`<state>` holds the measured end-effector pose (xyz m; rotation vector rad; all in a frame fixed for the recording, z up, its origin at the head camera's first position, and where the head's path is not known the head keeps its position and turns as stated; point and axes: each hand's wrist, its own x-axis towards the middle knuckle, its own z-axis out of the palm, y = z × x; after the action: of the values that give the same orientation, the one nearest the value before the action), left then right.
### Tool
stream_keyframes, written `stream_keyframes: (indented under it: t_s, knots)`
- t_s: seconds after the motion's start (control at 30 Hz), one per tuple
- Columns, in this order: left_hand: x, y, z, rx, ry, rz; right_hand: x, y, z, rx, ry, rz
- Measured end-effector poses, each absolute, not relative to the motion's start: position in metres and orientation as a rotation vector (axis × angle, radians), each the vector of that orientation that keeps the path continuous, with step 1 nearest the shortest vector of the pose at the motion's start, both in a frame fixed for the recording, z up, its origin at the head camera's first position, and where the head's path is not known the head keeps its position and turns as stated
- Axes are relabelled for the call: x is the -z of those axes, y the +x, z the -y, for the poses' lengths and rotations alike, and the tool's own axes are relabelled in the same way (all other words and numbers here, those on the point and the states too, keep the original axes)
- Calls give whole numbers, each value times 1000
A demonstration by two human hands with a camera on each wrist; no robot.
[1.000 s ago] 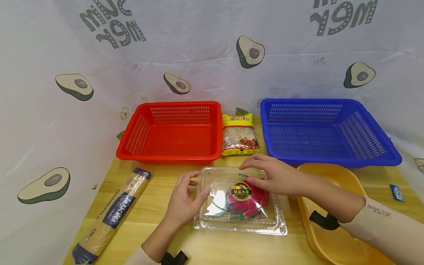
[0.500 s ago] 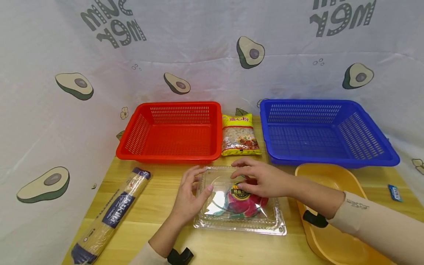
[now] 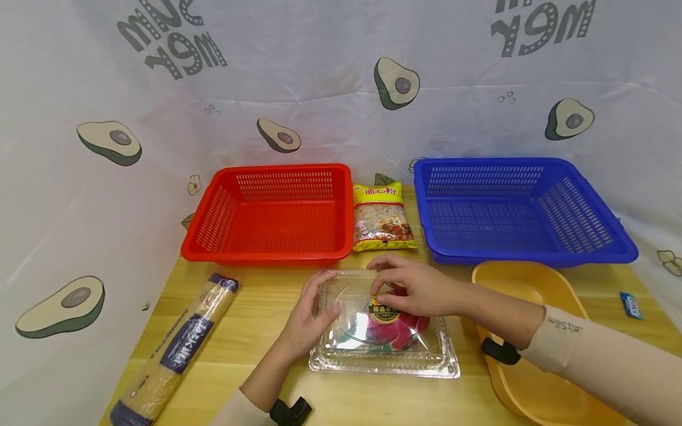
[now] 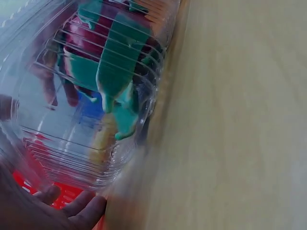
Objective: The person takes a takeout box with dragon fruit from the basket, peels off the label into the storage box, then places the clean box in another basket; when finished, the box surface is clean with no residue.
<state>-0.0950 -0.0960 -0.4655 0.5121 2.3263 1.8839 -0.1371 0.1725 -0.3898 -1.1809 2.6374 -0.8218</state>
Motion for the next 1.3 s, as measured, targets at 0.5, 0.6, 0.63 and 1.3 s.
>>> stream_keyframes:
  t_s: [0.5, 0.6, 0.63, 1.3]
  knots:
    - [472, -95, 105, -1778, 581, -2439, 394, -135, -163, 794, -1041, -2659]
    - [472, -95, 105, -1784, 583, -2432, 395, -136, -163, 808, -1027, -2649]
    - [472, -96, 105, -1784, 581, -2432, 395, -136, -163, 816, -1024, -2644]
    - [473, -98, 102, -1822, 607, -2393, 396, -139, -171, 971, -1008, -2538]
